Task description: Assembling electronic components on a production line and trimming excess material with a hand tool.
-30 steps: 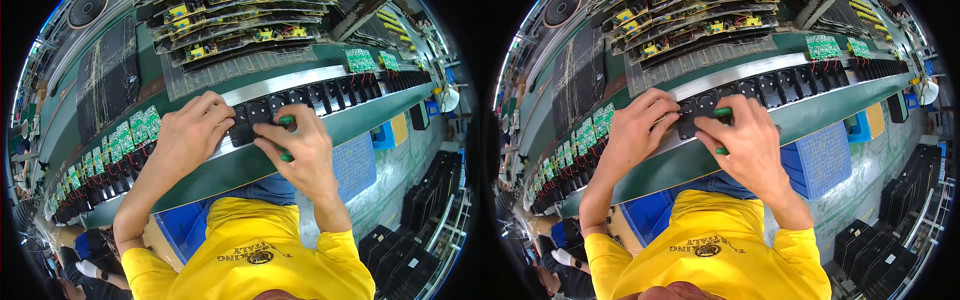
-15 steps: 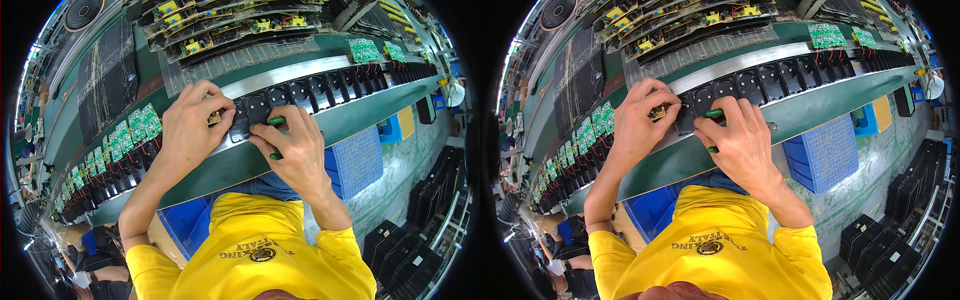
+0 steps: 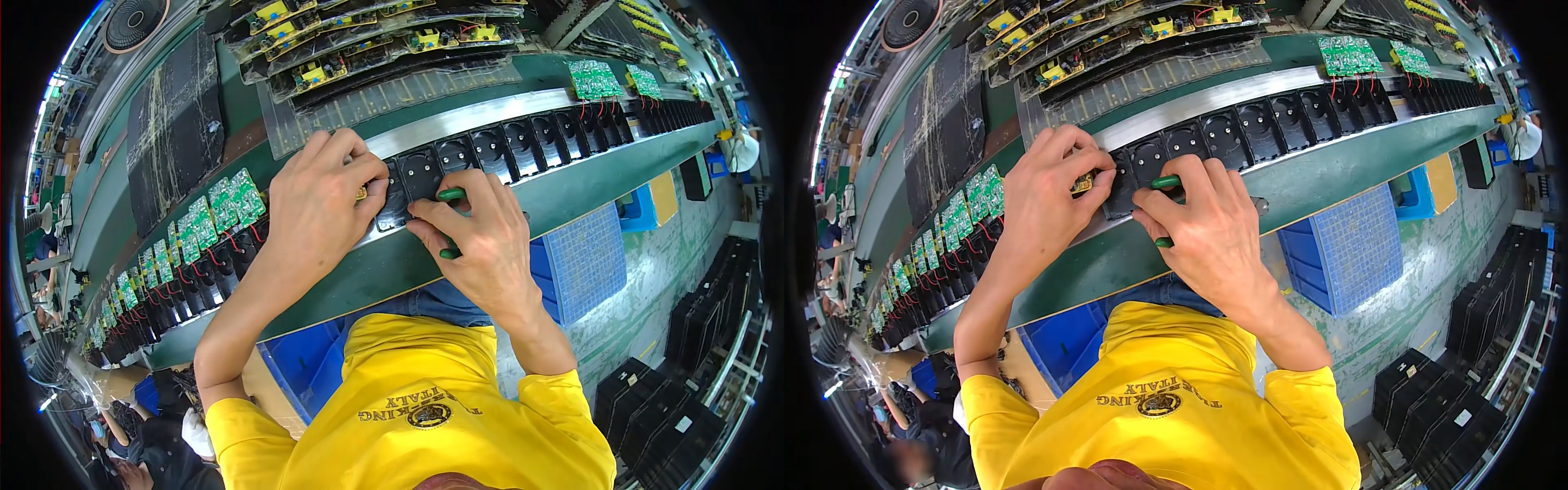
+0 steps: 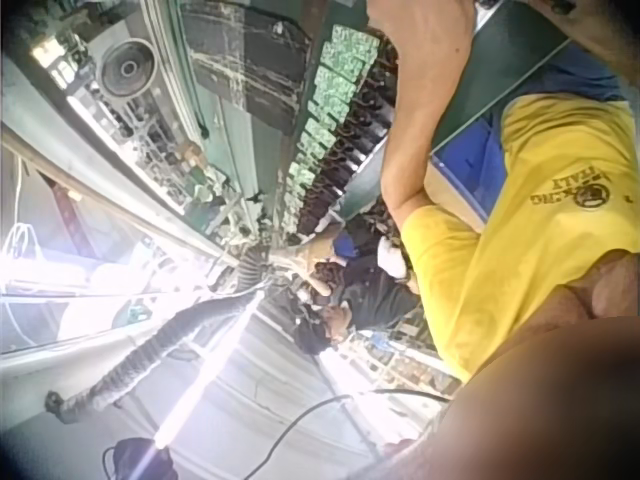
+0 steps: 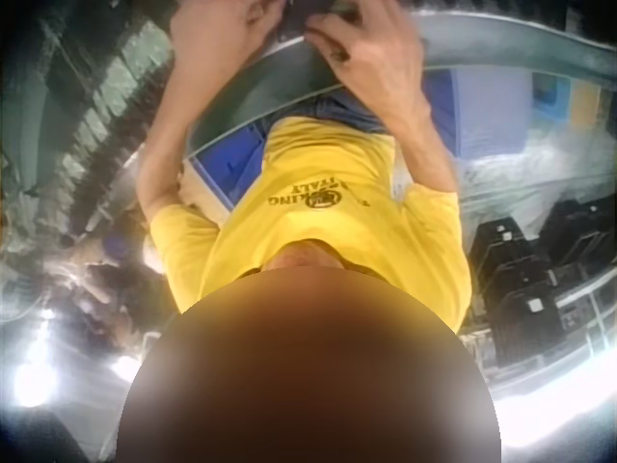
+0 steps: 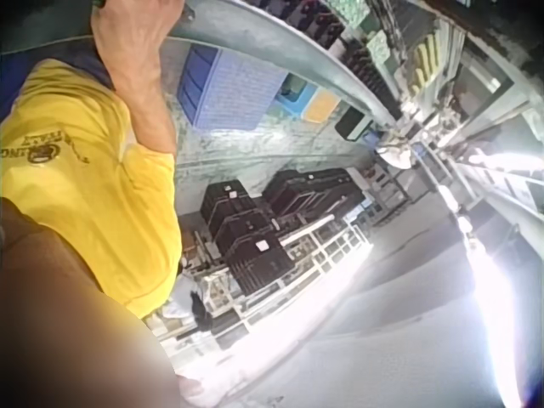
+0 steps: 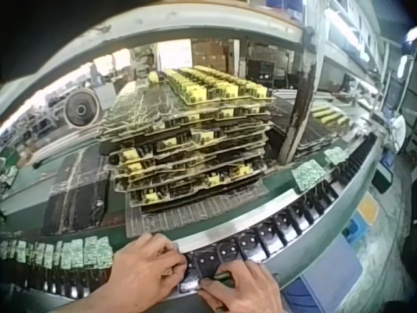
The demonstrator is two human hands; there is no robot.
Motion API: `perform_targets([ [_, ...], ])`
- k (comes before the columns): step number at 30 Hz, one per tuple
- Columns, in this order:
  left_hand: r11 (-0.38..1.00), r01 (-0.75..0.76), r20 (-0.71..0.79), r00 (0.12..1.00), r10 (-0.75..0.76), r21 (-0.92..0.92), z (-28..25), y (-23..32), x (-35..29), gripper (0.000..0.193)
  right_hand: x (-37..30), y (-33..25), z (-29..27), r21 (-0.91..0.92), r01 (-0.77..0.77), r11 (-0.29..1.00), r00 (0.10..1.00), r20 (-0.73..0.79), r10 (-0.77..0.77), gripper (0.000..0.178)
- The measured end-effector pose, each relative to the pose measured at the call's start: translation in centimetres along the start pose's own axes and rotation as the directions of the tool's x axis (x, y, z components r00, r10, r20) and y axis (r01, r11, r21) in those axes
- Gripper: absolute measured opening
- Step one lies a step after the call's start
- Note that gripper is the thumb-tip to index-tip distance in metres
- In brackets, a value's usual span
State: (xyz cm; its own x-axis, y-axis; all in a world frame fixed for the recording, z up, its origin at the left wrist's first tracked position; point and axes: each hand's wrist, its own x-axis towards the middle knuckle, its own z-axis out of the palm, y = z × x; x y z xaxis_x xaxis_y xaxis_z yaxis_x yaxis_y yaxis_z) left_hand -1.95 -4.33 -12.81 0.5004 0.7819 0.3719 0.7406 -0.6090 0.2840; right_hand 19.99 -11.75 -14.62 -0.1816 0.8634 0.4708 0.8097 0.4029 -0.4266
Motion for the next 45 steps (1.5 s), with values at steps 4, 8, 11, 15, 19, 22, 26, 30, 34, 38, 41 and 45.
perform_targets([
  [4, 1.0, -0.031, -0.029, 0.999, 0.031, 0.002, 0.2, 0.3, 0.1, 0.006, 0.1, -0.1, 0.0, 0.006, 0.008, 1.0, 1.0, 0.012, -0.008, 0.018],
  [8, 0.997, -0.059, -0.044, 0.997, 0.061, 0.044, 0.5, 0.1, -0.3, 0.005, 0.4, -0.2, -0.8, 0.041, 0.074, 0.996, 0.996, 0.052, -0.076, 0.042],
  [11, 0.995, -0.034, -0.011, 0.999, 0.035, 0.096, 0.3, 0.4, -0.6, 0.006, 2.8, -2.5, -3.1, 0.456, -0.083, 0.886, 0.996, 0.076, 0.054, 0.039],
  [15, 0.995, -0.035, 0.021, 0.999, 0.033, 0.093, 0.4, 0.4, -0.7, 0.007, 5.0, -2.7, -2.8, 0.85, -0.216, 0.481, 0.972, 0.14, 0.189, 0.035],
  [19, 0.999, -0.008, 0.012, 1.0, 0.008, 0.033, 0.5, 0.2, -0.5, 0.008, 7.8, -0.4, 1.5, 0.995, -0.091, 0.034, 0.979, 0.083, 0.187, 0.036],
  [22, 1.0, 0.012, 0.016, 1.0, -0.011, -0.011, 0.6, 0.1, -0.5, 0.008, 8.8, -1.3, 3.1, 0.989, -0.088, 0.118, 0.956, 0.05, 0.288, 0.043],
  [26, 0.998, 0.054, 0.012, 0.998, -0.054, -0.007, 0.5, -0.4, -1.1, 0.007, 8.9, -1.8, 4.3, 0.984, -0.12, 0.134, 0.929, 0.064, 0.364, 0.043],
  [30, 0.997, 0.076, 0.006, 0.997, -0.076, 0.008, 1.2, 0.0, -1.1, 0.008, 9.0, -1.5, 5.4, 0.994, -0.109, 0.019, 0.929, 0.095, 0.357, 0.038],
  [34, 0.996, 0.062, -0.065, 0.996, -0.058, 0.064, 2.5, -0.1, -1.3, 0.01, 9.4, -1.7, 5.6, 0.988, -0.136, -0.079, 0.903, 0.156, 0.4, 0.033],
  [38, 0.996, 0.039, -0.093, 0.995, -0.031, 0.079, 2.4, 0.0, -1.3, 0.011, 9.6, -0.6, 5.7, 0.988, -0.127, -0.092, 0.954, 0.147, 0.262, 0.032],
  [41, 0.997, 0.034, -0.085, 0.996, -0.028, 0.072, 2.3, -0.3, -1.2, 0.011, 9.2, -0.2, 6.1, 0.994, -0.104, -0.045, 0.979, 0.11, 0.172, 0.03],
  [45, 0.998, 0.018, -0.066, 0.998, -0.015, 0.056, 2.5, -0.4, -1.0, 0.011, 9.3, -0.3, 4.9, 0.995, -0.091, 0.046, 0.985, 0.084, 0.153, 0.028],
])
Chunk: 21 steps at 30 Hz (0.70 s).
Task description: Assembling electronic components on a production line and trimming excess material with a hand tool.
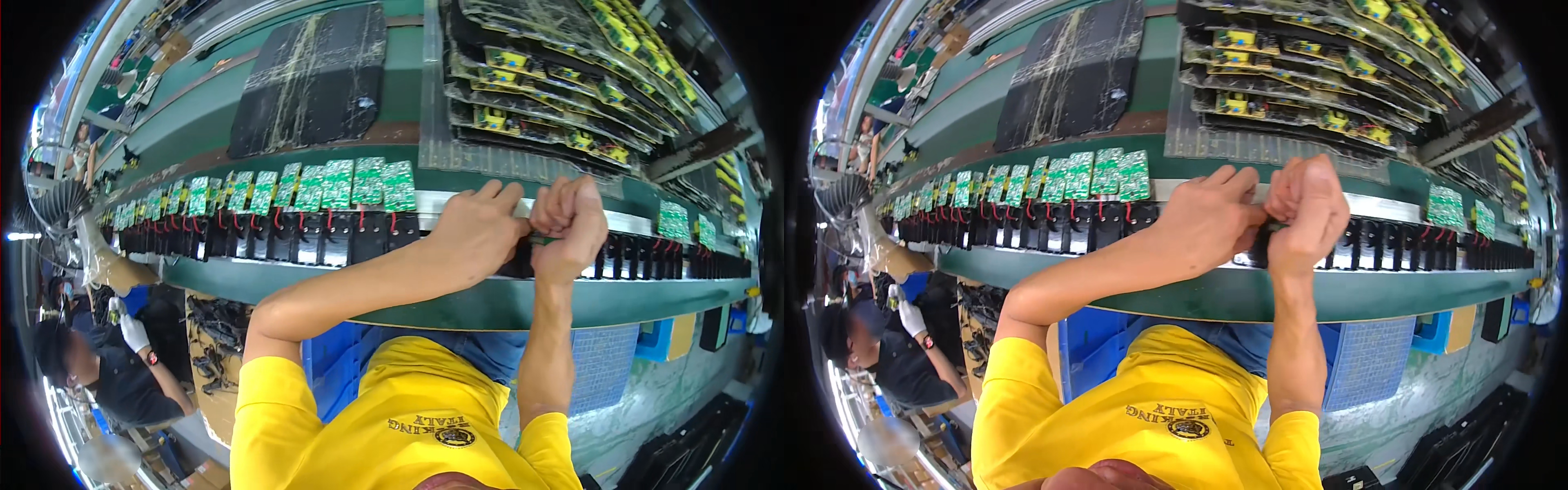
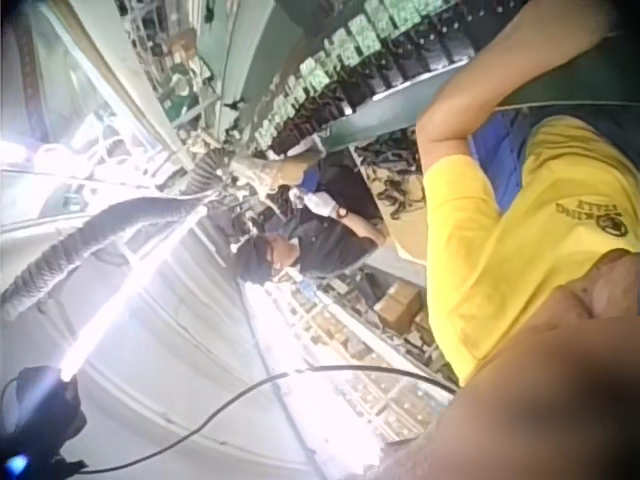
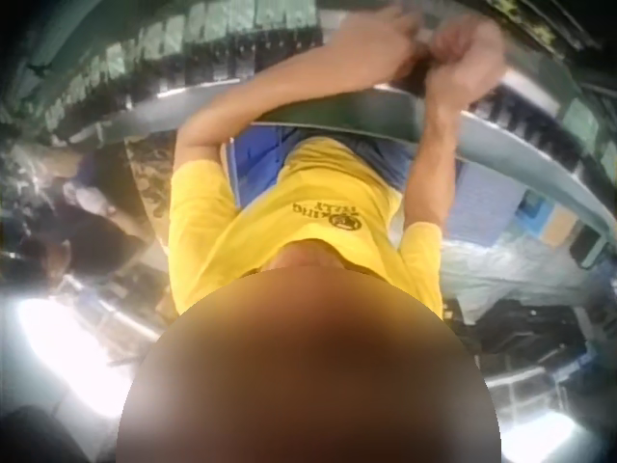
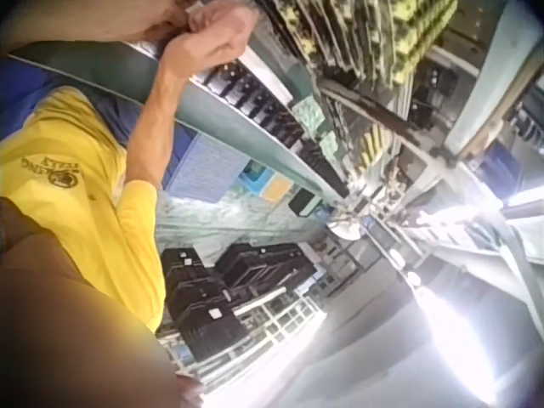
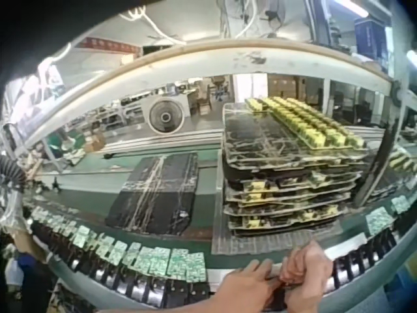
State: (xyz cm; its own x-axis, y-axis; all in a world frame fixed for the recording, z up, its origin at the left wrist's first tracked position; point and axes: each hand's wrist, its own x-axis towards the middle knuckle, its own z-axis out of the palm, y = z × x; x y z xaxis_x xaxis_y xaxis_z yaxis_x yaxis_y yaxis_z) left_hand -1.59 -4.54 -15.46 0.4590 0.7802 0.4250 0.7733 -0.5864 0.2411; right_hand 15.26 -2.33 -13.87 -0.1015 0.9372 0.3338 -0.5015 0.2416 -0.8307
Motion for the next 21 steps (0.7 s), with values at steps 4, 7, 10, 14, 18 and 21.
perform_targets([
  [4, 0.999, 0.007, 0.094, 0.996, -0.003, -0.041, -0.7, 0.0, 0.6, 0.01, -0.4, -1.3, 2.1, -0.07, -0.002, 0.998, 0.977, -0.214, -0.013, 0.019],
  [7, 0.999, 0.011, 0.166, 0.986, -0.002, -0.051, -2.0, -0.2, 0.9, 0.013, -3.3, -5.4, 2.9, -0.414, 0.122, 0.902, 0.982, -0.079, -0.169, 0.026],
  [10, 0.985, -0.057, 0.406, 0.906, 0.118, -0.16, -5.2, -1.1, 2.7, 0.022, -6.5, -7.2, 1.3, -0.905, 0.196, 0.377, 0.98, 0.188, -0.059, 0.046],
  [14, 0.968, 0.013, 0.584, 0.8, 0.14, -0.249, -6.6, -2.3, 6.4, 0.03, -8.6, -6.0, -0.4, -0.952, 0.301, -0.058, 0.952, 0.297, 0.069, 0.031],
  [18, 0.983, 0.14, 0.426, 0.901, -0.078, -0.118, -5.3, -1.2, 8.5, 0.034, -8.8, -5.2, -1.2, -0.926, 0.348, -0.145, 0.937, 0.343, 0.06, 0.029],
  [21, 0.983, -0.185, 0.067, 0.981, 0.185, -0.006, -1.9, -0.5, 5.7, 0.038, -8.6, -5.0, -0.5, -0.938, 0.334, -0.093, 0.942, 0.333, 0.035, 0.026],
])
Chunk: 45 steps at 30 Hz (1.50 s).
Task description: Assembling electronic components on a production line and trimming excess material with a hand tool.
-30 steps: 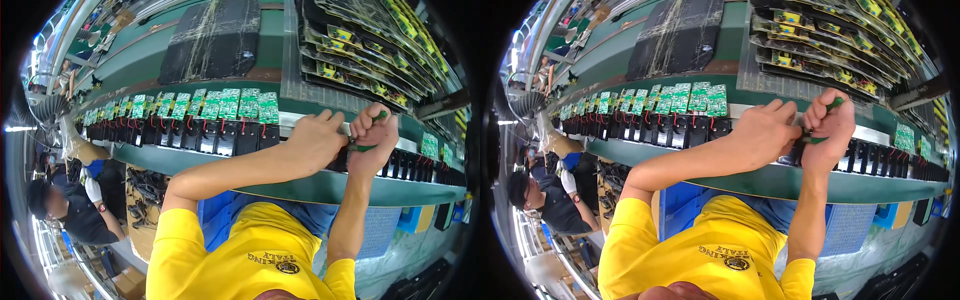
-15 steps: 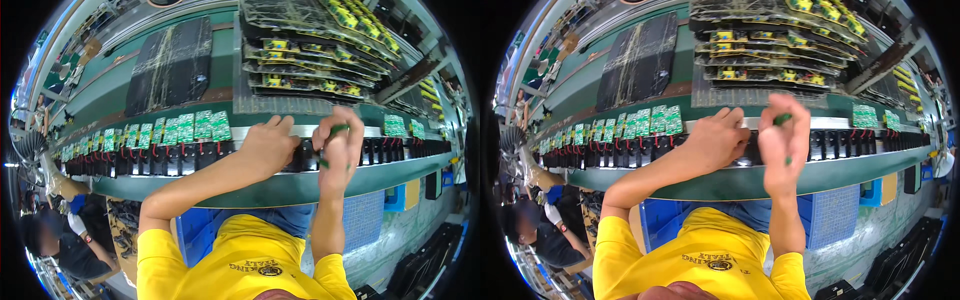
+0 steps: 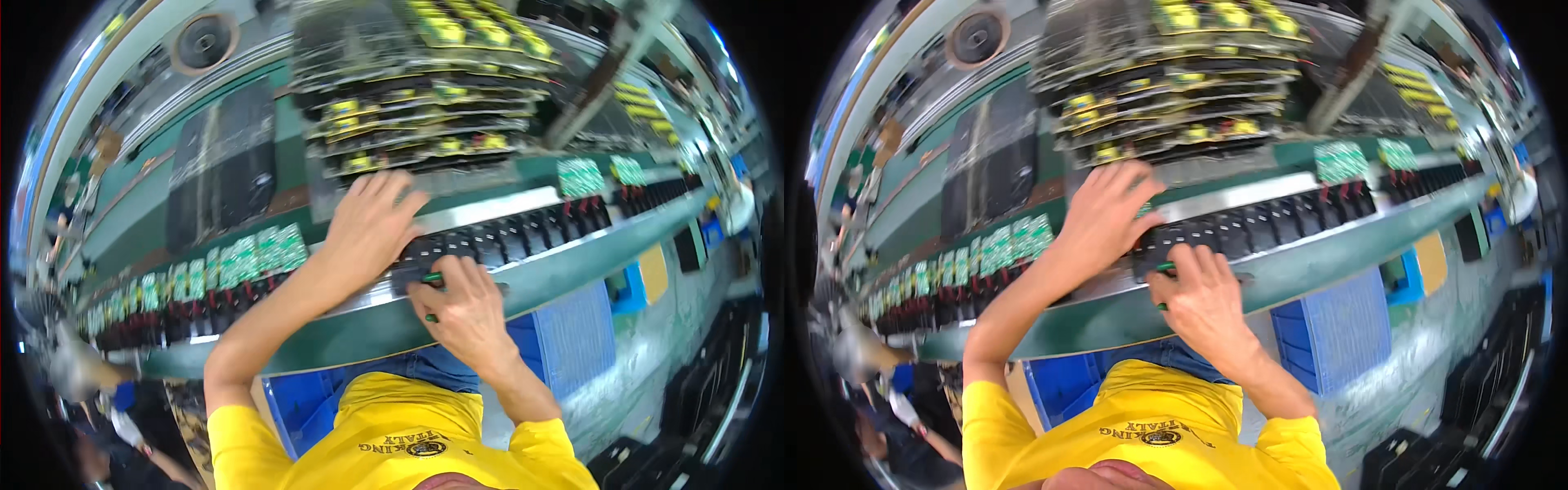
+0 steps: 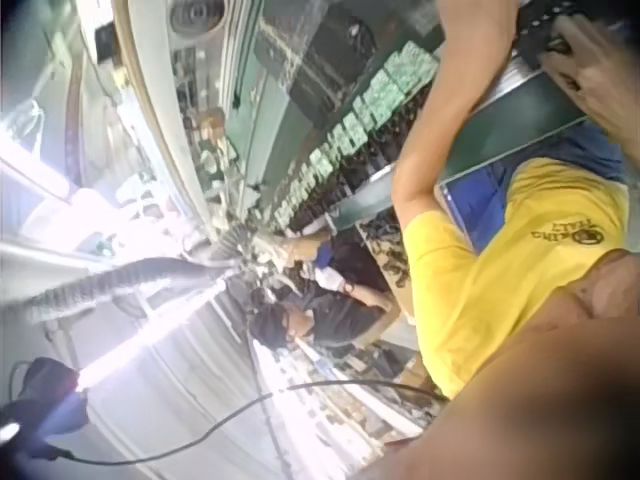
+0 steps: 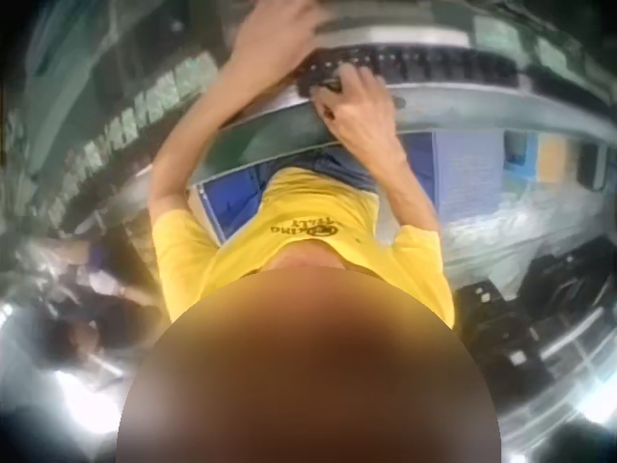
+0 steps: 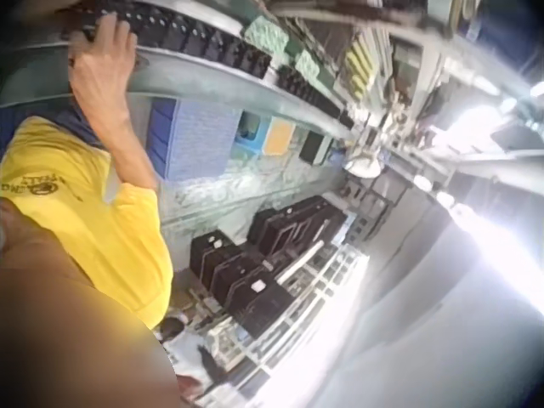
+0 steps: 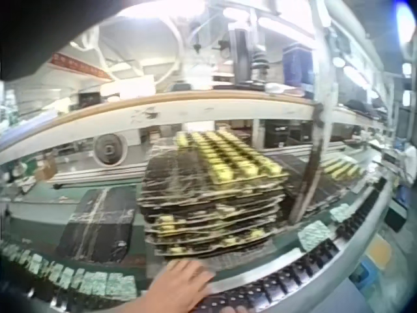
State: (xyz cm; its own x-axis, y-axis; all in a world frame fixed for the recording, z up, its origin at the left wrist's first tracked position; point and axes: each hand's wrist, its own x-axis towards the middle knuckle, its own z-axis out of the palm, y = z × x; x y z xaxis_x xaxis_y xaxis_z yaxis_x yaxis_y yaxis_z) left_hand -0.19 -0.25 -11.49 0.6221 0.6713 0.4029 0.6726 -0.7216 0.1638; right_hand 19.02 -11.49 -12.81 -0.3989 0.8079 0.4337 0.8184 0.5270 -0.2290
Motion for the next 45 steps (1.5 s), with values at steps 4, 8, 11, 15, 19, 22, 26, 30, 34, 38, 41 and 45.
perform_targets([
  [4, 1.0, -0.022, -0.057, 0.998, 0.022, 0.008, 0.6, 1.5, -4.2, 0.048, -1.4, 2.1, -1.6, 0.021, -0.119, 0.993, 0.991, -0.06, 0.12, 0.023],
  [8, 0.997, 0.012, 0.048, 0.999, -0.016, 0.074, -2.3, 0.2, -7.6, 0.054, -2.7, 6.4, -3.1, 0.088, -0.312, 0.946, 0.905, -0.276, 0.324, 0.023],
  [11, 0.995, 0.024, 0.104, 0.994, -0.035, 0.099, -4.8, -1.4, -10.6, 0.048, -3.5, 11.9, -5.0, -0.008, -0.501, 0.865, 0.803, -0.376, 0.462, 0.022],
  [15, 0.994, 0.042, 0.128, 0.99, -0.054, 0.098, -5.6, -1.1, -11.0, 0.041, -4.0, 18.7, -6.8, -0.13, -0.653, 0.746, 0.702, -0.473, 0.533, 0.023],
  [19, 0.993, 0.068, 0.079, 0.994, -0.076, 0.097, -6.1, -0.6, -10.4, 0.038, -4.2, 22.9, -7.4, -0.164, -0.8, 0.577, 0.587, -0.41, 0.698, 0.03],
  [22, 0.994, 0.096, -0.064, 0.994, -0.093, 0.055, -6.4, -0.7, -9.3, 0.036, -4.3, 25.0, -6.0, -0.233, -0.787, 0.571, 0.614, -0.376, 0.693, 0.03],
  [26, 0.989, 0.117, -0.304, 0.949, -0.085, 0.088, -8.0, -2.9, -7.3, 0.034, -4.2, 23.5, -5.2, -0.235, -0.764, 0.601, 0.639, -0.408, 0.652, 0.031],
  [30, 0.98, 0.113, -0.502, 0.865, -0.015, 0.166, -11.0, -6.1, -2.6, 0.029, -3.5, 22.1, -5.3, -0.226, -0.76, 0.609, 0.647, -0.361, 0.672, 0.031],
  [34, 0.987, 0.076, -0.524, 0.84, -0.141, -0.143, -13.2, -11.6, 5.2, 0.025, -3.8, 22.1, -5.5, -0.318, -0.692, 0.648, 0.722, -0.331, 0.607, 0.028],
  [38, 0.881, 0.362, -0.311, 0.837, -0.451, -0.303, -13.5, -18.2, 14.8, 0.039, 0.2, 19.2, -7.8, -0.336, -0.646, 0.686, 0.754, -0.42, 0.505, 0.02],
  [41, 0.783, 0.345, -0.291, 0.789, -0.541, -0.518, -12.5, -23.9, 19.7, 0.05, 5.2, 17.0, -9.6, -0.231, -0.374, 0.898, 0.823, -0.529, 0.207, 0.023],
  [45, 0.237, -0.23, -0.33, 0.664, -0.67, -0.944, -7.8, -34.8, 28.3, 0.075, 12.2, 17.4, -11.1, -0.264, -0.146, 0.953, 0.849, -0.528, -0.016, 0.032],
])
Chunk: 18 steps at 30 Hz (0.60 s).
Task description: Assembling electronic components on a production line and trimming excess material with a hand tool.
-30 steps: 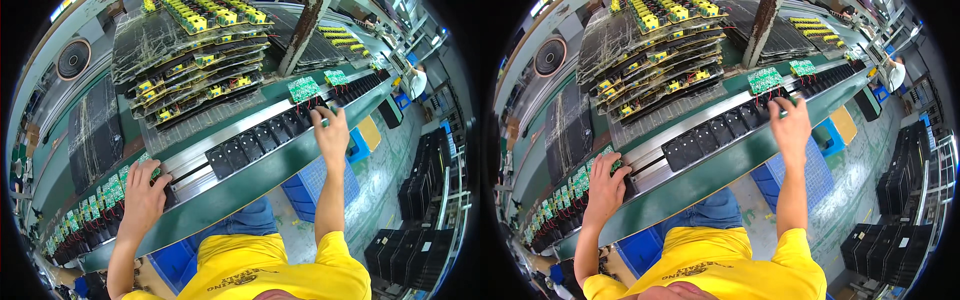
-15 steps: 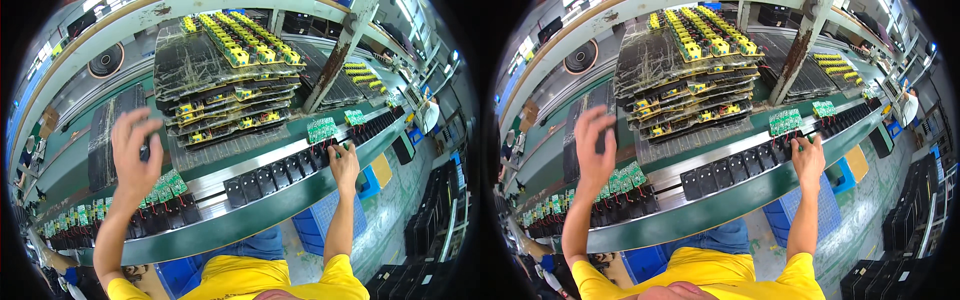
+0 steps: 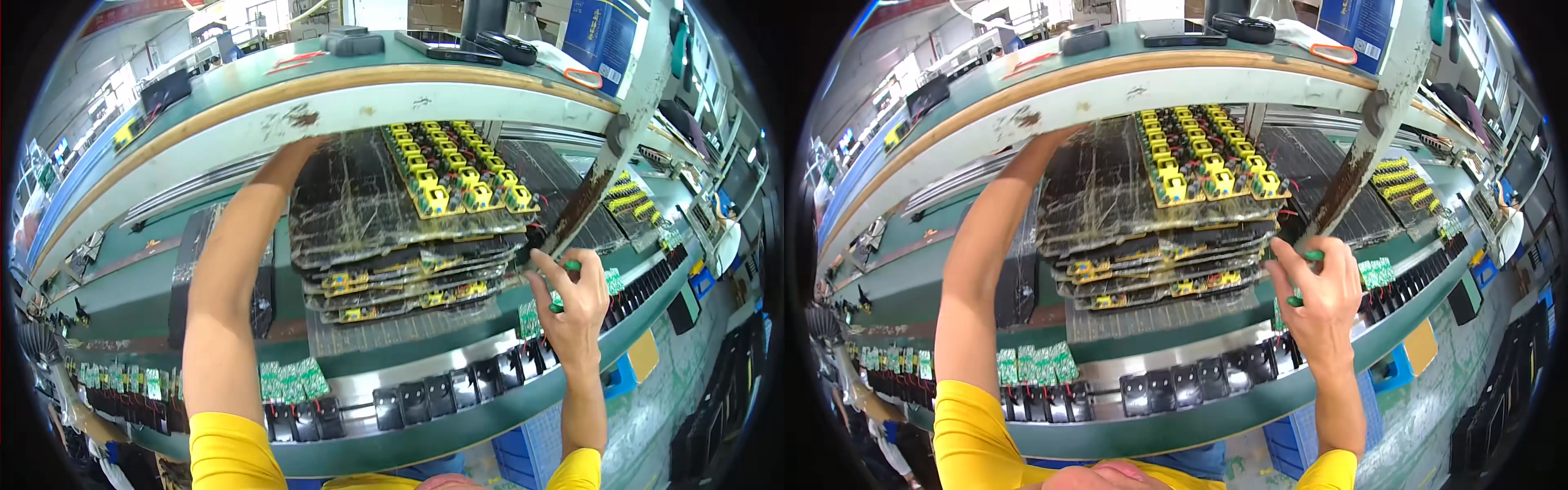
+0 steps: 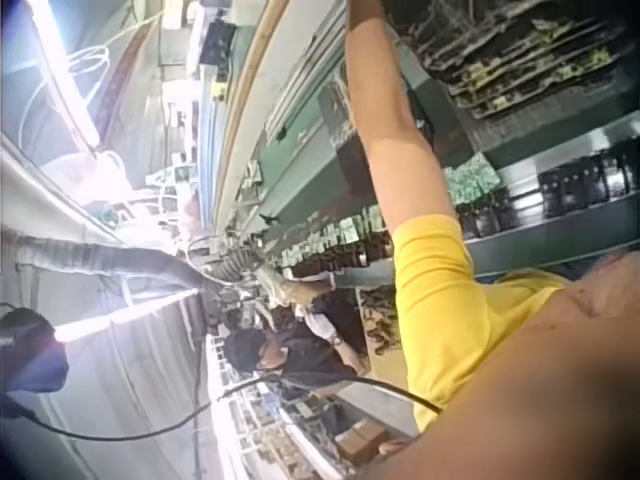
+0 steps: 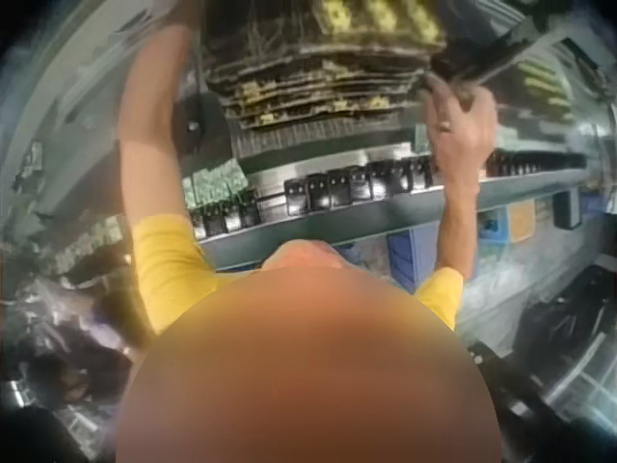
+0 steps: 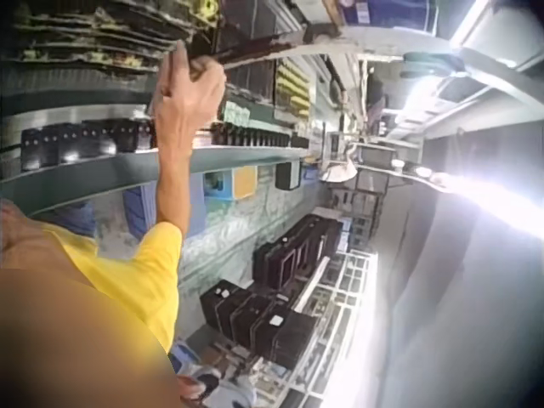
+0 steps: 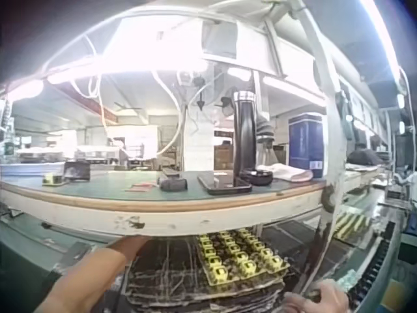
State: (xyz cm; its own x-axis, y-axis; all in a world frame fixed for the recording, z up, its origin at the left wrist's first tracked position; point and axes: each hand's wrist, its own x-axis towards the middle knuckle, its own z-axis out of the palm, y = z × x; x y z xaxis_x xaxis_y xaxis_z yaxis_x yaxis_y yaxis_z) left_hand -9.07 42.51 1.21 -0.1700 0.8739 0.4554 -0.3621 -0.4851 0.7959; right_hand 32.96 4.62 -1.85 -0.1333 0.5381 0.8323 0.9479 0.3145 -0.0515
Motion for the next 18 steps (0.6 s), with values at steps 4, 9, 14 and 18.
perform_targets([
  [4, 0.483, 0.566, 0.744, 0.501, 0.442, -0.668, -6.2, -2.4, 6.2, 0.101, 4.3, 0.9, 2.3, 0.055, 0.163, 0.985, 0.986, 0.03, -0.165, 0.037],
  [9, 0.634, 0.301, 0.608, 0.716, 0.343, -0.712, -1.5, -0.1, -0.5, 0.086, 6.3, 3.2, 3.7, 0.014, 0.286, 0.958, 0.947, 0.146, -0.285, 0.037],
  [14, 0.814, 0.076, 0.228, 0.971, 0.071, -0.576, 0.1, 0.3, -3.6, 0.088, 6.2, 3.9, 5.0, 0.015, 0.311, 0.95, 0.931, 0.199, -0.307, 0.036],
  [18, 0.959, -0.1, -0.077, 0.994, 0.082, -0.267, 3.0, 1.8, -5.6, 0.084, 5.9, 3.6, 5.2, 0.028, 0.298, 0.954, 0.938, 0.177, -0.299, 0.035],
])
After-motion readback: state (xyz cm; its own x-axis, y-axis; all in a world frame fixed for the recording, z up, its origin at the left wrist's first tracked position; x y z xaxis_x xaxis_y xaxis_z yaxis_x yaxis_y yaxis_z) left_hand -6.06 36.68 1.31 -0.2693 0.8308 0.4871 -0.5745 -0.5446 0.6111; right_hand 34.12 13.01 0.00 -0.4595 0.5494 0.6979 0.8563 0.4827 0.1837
